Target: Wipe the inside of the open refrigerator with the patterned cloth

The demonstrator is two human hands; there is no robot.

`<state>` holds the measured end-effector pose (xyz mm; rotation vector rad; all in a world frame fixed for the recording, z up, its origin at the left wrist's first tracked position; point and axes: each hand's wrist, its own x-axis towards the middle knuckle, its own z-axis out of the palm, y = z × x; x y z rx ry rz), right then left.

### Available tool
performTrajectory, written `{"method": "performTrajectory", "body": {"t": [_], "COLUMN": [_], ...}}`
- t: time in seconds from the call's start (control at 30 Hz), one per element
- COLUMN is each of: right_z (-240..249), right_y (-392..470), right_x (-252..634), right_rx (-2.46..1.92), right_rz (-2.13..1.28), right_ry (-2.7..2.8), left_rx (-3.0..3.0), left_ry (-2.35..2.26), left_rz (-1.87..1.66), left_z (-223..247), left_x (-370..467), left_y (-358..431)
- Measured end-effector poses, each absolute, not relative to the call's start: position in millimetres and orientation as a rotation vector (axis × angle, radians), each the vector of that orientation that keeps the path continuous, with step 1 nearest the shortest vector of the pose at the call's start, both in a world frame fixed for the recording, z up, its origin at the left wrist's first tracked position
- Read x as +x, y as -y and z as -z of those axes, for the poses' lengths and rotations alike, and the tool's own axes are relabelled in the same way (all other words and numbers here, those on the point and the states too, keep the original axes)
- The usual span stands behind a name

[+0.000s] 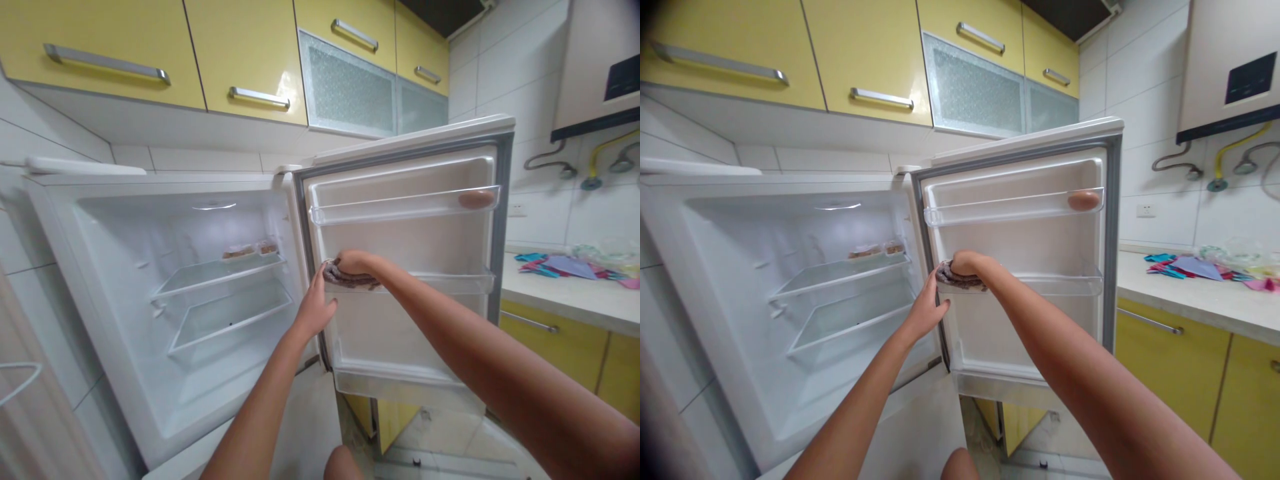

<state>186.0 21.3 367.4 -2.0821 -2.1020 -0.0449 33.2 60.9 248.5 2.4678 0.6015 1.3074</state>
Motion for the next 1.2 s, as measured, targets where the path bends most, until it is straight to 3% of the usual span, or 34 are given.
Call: {"method": "performTrajectory", "body": {"t": [0.27,0.57,0.8,1.2], "right_z": [-351,-363,-351,-332], "right_y": [16,23,67,159], "right_x": [191,206,265,385], "right_rx": [-1.904,-1.892,-1.973,-2.002], "right_rz": [0.218,0.116,0.23,0.088], "right_ry": [2.207,2.312,2.275,2.041], "left_rx": [2.369,2.645,2.901,2.841], "left_ry": [-0.554,-0.755,-0.839,-0.838], "left_rz": [-1.255,-1.199,-1.155,-1.171], "left_z": [-249,-249,-256,-256], "left_x": [33,25,20,24], "left_y": [-64,-65,-59,-58]}}
